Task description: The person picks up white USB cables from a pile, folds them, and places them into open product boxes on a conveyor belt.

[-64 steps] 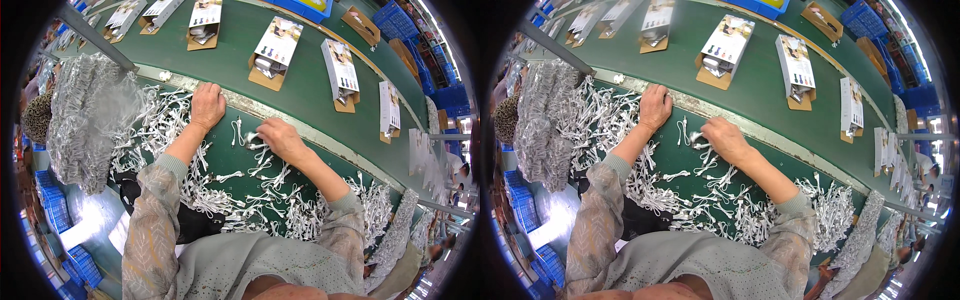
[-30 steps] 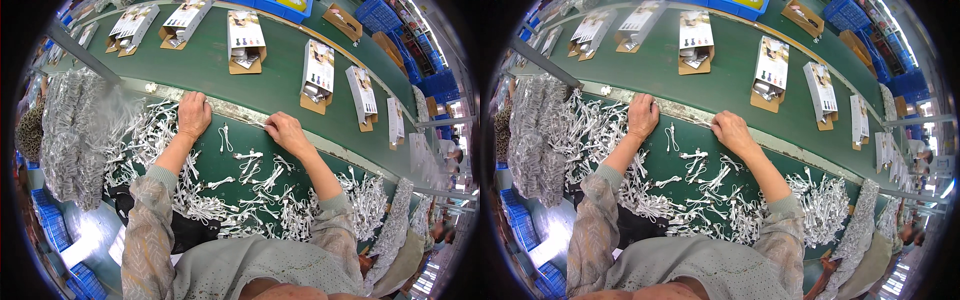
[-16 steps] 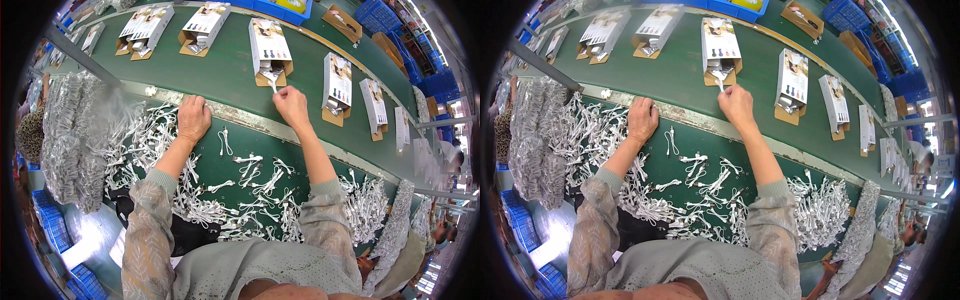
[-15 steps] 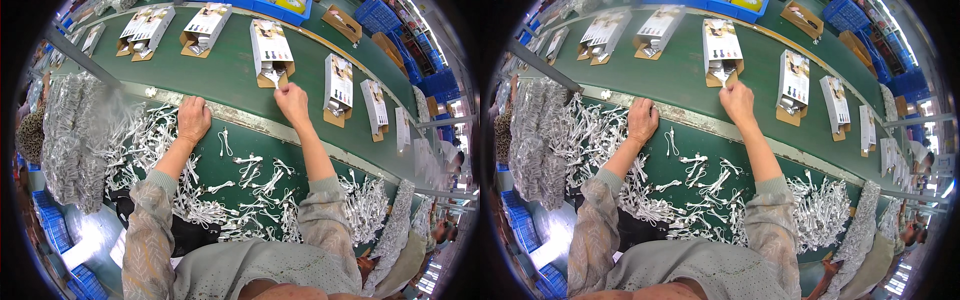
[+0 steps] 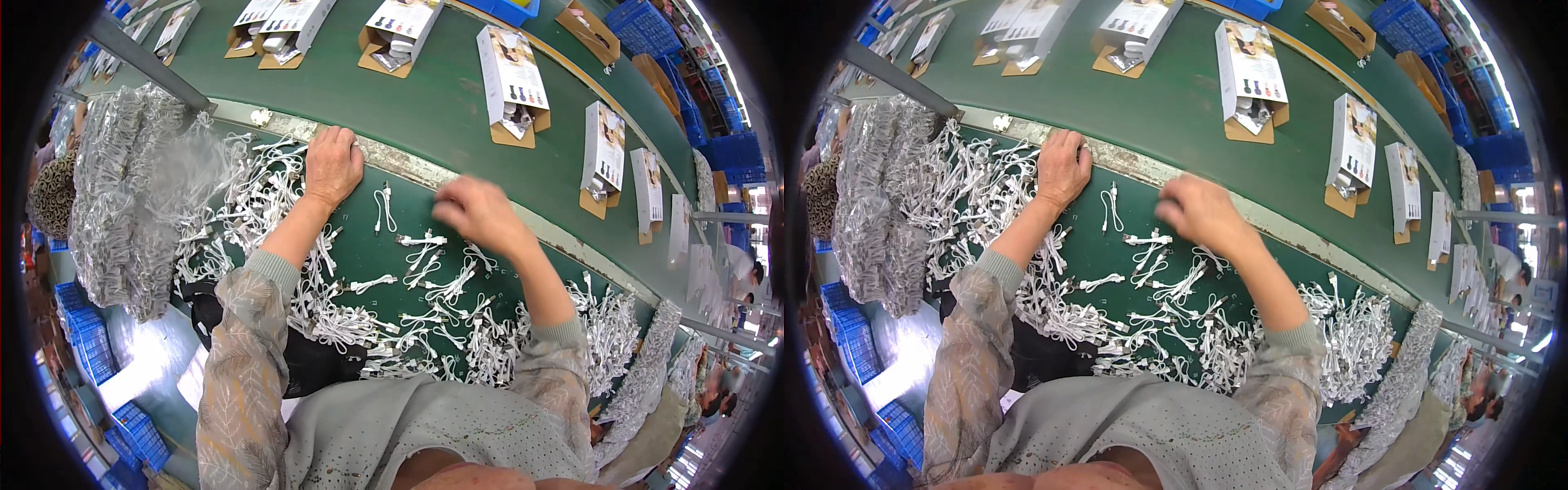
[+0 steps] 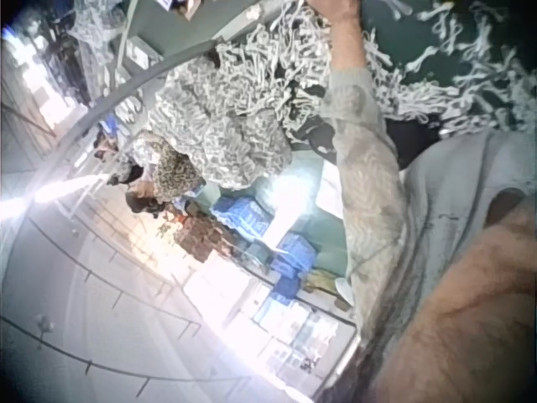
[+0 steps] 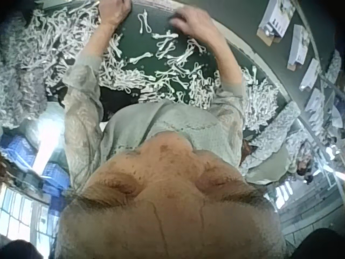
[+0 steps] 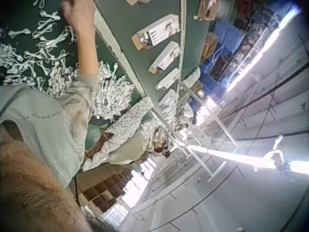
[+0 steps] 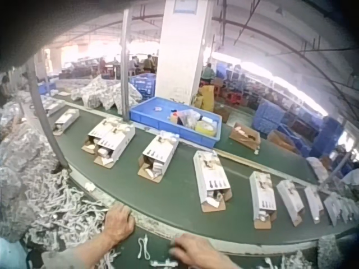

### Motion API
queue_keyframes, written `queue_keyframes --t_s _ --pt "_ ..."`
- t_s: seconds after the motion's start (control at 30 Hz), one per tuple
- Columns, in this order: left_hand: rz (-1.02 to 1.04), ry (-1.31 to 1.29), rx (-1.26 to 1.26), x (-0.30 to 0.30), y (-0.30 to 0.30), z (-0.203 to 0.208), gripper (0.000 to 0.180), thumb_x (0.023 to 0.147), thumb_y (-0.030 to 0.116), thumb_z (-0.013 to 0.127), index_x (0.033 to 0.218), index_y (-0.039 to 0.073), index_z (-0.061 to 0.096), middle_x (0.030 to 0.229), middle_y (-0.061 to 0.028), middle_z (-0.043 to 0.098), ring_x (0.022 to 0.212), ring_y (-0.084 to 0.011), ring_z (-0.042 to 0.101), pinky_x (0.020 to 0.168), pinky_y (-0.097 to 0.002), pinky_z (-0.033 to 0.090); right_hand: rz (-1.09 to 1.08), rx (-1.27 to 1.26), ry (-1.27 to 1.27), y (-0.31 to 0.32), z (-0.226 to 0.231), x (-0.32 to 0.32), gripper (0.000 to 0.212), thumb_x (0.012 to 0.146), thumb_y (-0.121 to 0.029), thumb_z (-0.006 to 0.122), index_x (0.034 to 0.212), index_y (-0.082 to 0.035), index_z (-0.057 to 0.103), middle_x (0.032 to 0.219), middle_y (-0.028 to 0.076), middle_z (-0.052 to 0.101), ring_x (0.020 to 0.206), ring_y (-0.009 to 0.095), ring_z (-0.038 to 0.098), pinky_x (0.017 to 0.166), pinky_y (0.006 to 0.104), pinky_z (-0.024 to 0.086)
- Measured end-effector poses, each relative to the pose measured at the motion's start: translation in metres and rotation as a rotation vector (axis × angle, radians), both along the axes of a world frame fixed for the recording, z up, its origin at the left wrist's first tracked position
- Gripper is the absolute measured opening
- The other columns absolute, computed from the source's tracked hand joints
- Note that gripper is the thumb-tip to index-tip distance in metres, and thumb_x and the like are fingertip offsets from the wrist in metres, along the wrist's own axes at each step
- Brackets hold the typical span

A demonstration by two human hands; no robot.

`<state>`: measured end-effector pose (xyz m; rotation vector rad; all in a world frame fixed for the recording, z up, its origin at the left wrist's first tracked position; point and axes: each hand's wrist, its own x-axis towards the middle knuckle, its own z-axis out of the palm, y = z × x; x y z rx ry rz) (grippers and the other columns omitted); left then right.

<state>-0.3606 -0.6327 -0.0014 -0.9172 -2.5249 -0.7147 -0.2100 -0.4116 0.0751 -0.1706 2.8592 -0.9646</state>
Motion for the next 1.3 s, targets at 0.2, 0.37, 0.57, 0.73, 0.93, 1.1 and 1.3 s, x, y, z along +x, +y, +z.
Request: queue_keyframes --t_s 0.2,0.37,0.57,0.73,0.93,1.1,1.3 --pt "0.008 0.0 -0.013 0.001 0.003 0.001 0.008 0.073 0.008 0.057 0.079 0.006 0.051 0.08 -0.011 0.054 0.081 -0.0308 0.054 0.073 -0.0421 0.042 -0.036 -0.007 -0.213 -0.009 0.0 0.043 0.022 0.08 -0.021 0.068 0.085 0.001 0.066 0.076 0.012 0.067 0.07 0.027 0.064 0.067 0.0367 0.05" --pt "0.008 -0.008 -0.009 0.002 0.003 0.002 0.008 0.073 0.009 0.057 0.079 0.006 0.051 0.08 -0.0112 0.054 0.081 -0.0308 0.054 0.073 -0.0421 0.042 -0.348 -0.498 -0.486 0.005 0.013 0.028 0.023 0.081 -0.022 0.069 0.089 0.0 0.068 0.073 0.005 0.065 0.065 0.011 0.059 0.062 0.0274 0.048" --pt "-0.003 -0.004 -0.012 0.003 0.002 0.001 0.01 0.073 0.008 0.057 0.08 0.006 0.051 0.08 -0.0116 0.053 0.08 -0.0306 0.053 0.073 -0.0422 0.042 -0.223 -0.81 -0.573 0.005 0.007 0.008 0.019 0.082 -0.018 0.071 0.089 -0.001 0.067 0.075 0.0 0.063 0.065 0.006 0.056 0.06 0.0205 0.047" --pt "-0.001 0.005 0.002 0.0 0.005 0.006 0.01 0.073 0.007 0.057 0.08 0.005 0.051 0.081 -0.0123 0.054 0.081 -0.0318 0.054 0.072 -0.0424 0.042 -0.456 -0.795 -0.303 0.008 -0.009 -0.007 0.022 0.082 -0.022 0.07 0.087 0.0 0.067 0.073 0.0 0.063 0.062 0.007 0.056 0.057 0.0209 0.046" --pt "-0.012 0.012 0.008 0.001 0.002 0.008 0.008 0.074 0.006 0.057 0.079 0.005 0.051 0.079 -0.0121 0.053 0.08 -0.0316 0.054 0.072 -0.0425 0.042 -0.762 -0.958 -0.106 0.038 -0.018 -0.036 0.022 0.082 -0.021 0.07 0.084 0.0 0.066 0.073 0.002 0.063 0.061 0.007 0.057 0.054 0.0208 0.048" --pt "-0.002 0.011 -0.011 0.003 0.0 0.004 0.008 0.074 0.007 0.057 0.08 0.005 0.052 0.08 -0.0125 0.054 0.08 -0.032 0.054 0.072 -0.0431 0.042 -0.915 -1.012 -0.014 0.07 -0.051 -0.092 0.019 0.08 -0.017 0.069 0.079 0.002 0.065 0.072 0.005 0.063 0.06 0.011 0.059 0.05 0.0239 0.051" --pt "-0.012 -0.033 -0.015 0.007 0.01 0.004 0.008 0.074 0.007 0.057 0.08 0.005 0.052 0.08 -0.0127 0.054 0.081 -0.0323 0.054 0.073 -0.0434 0.042 -1.184 -1.001 0.081 0.117 -0.078 -0.119 0.028 0.085 -0.023 0.064 0.077 0.004 0.065 0.068 0.009 0.064 0.051 0.015 0.059 0.044 0.0261 0.05"
